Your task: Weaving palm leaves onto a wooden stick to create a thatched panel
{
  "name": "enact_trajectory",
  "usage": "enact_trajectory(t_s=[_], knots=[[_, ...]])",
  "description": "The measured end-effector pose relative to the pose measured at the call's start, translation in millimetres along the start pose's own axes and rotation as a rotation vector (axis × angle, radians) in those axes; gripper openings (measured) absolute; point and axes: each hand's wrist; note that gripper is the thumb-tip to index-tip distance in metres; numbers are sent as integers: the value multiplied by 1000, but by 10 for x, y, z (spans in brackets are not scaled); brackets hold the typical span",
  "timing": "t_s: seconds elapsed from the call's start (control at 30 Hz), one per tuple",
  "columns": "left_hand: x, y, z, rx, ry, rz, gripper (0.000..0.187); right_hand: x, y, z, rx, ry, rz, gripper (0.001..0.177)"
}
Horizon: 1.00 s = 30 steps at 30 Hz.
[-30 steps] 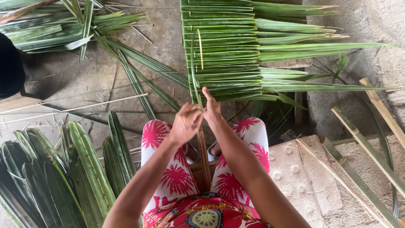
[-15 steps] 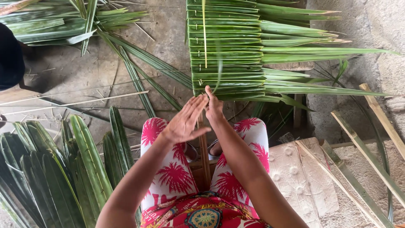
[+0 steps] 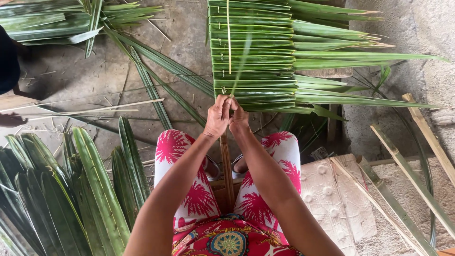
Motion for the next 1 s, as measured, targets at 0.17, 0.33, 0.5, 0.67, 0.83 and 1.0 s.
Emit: enact_trajectory(t_s=[0.17,0.33,0.5,0.67,0.83,1.0], knots=[[341,173,197,-260,83,-373,19,47,287,183,-2,46,-4,64],[400,393,-172,-300,-8,-447,9,91,582,326,-9,86,-17,69],[400,623,-55,-317,100,-438,17,162,872,454,-12,145,-42,76],[364,728,-496,-329,68,-406,11,203,894,461,-34,160,-46,81],[359,953,-437,-368,52,-331,11,62,384,168,-41,155,-59,86],[330,967,-596,-456,114,-312,12,65,409,205,-50,165,-40,94]])
Point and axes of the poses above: each hand's wrist, its own y-axis away from the middle knuckle, its own x-axis out of the palm, z = x × y, and after that the axes turned 3 degrees about x, right-handed
